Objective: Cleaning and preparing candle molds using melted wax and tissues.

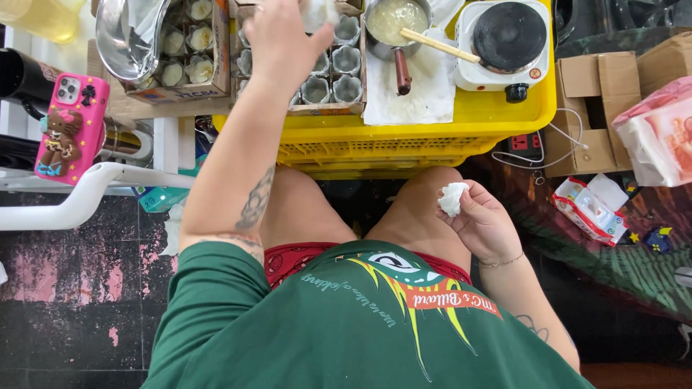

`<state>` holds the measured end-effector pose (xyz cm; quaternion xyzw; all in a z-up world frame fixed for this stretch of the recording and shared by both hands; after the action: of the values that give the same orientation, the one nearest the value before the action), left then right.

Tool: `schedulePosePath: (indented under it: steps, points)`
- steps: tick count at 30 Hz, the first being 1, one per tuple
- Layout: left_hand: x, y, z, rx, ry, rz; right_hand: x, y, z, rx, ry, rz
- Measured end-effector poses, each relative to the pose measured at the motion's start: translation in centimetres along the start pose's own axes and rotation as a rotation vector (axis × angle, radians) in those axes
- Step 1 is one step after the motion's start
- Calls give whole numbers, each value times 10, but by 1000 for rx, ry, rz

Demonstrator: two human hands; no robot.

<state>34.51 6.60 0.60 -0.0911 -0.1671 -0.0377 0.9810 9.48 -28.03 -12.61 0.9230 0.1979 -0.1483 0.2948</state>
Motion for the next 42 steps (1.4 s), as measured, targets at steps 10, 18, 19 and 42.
schedulePosePath:
  steps: [10,18,19,42]
  points:
    - [-80,-61,61,-1405,288,-48,-8,-9,-61,-86,198,6]
    - [-143,-82,70,-1681,240,-246,-44,-7,-92,-190,276,156]
    - [-148,-83,74,-1586,205,-209,-50,-4,-103,-262,321,190]
    - [-216,-114,125,-400,-376,-307,-93,-19,-188,-764,639,352]
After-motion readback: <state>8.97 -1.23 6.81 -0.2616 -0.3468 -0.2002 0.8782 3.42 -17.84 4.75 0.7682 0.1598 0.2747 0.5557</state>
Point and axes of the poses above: each hand's wrist, its own x-axis towards the middle knuckle, its own z-axis out of the back of the hand, y = z × x, the point moved 6 cm from there along x, towards the middle knuckle, and after that the axes turned 6 degrees about x, right-handed, at the moved point
